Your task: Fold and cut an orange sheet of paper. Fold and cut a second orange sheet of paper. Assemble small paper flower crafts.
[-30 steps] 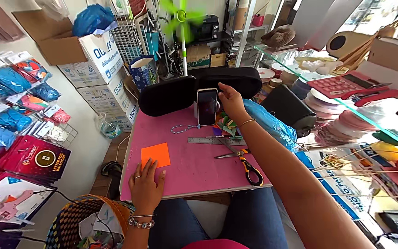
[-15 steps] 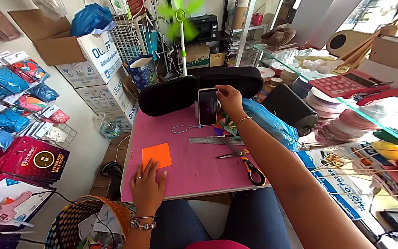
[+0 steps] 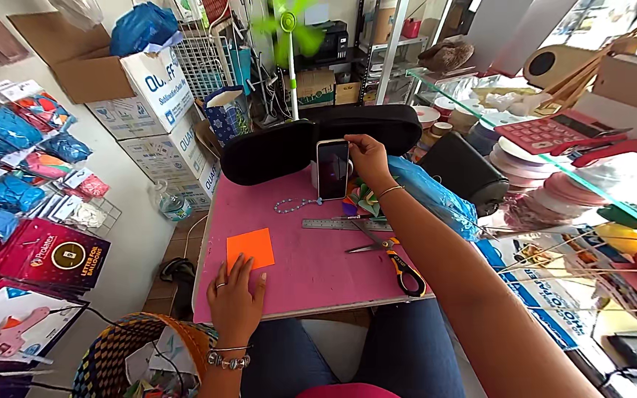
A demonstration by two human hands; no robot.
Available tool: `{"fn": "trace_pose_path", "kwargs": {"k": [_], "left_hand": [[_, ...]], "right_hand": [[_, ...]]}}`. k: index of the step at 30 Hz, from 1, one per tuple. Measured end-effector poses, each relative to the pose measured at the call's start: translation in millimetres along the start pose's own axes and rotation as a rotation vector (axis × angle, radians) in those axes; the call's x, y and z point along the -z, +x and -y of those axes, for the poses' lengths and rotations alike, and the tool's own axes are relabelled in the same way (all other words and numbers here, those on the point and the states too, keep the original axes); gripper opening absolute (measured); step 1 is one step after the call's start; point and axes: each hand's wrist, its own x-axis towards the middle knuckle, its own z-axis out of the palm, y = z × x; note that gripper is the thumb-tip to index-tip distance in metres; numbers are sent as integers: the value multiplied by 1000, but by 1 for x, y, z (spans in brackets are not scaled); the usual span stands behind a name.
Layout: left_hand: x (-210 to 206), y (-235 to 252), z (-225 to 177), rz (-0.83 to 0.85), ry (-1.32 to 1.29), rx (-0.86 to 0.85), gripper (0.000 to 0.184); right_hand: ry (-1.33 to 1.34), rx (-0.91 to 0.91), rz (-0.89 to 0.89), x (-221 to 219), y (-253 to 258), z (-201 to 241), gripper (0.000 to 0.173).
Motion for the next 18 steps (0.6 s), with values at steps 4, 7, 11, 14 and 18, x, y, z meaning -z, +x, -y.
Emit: {"fn": "trace_pose_path", "kwargs": {"k": [4, 7, 11, 14, 18], "left_hand": [[1, 0, 0, 7, 7, 1, 60], [1, 0, -1, 5, 3, 1, 59], [2, 0, -1, 13, 11, 3, 60], [0, -1, 0, 6, 12, 0, 61], [-1, -1, 1, -7, 9, -2, 60]], "right_hand": [[19, -2, 0, -1, 0, -1, 26], [48, -22, 0, -2, 1, -1, 26], [17, -36, -8, -3, 2, 0, 27], [26, -39, -7, -3, 2, -1, 27], [58, -19, 7, -1, 1, -4, 28]]}}
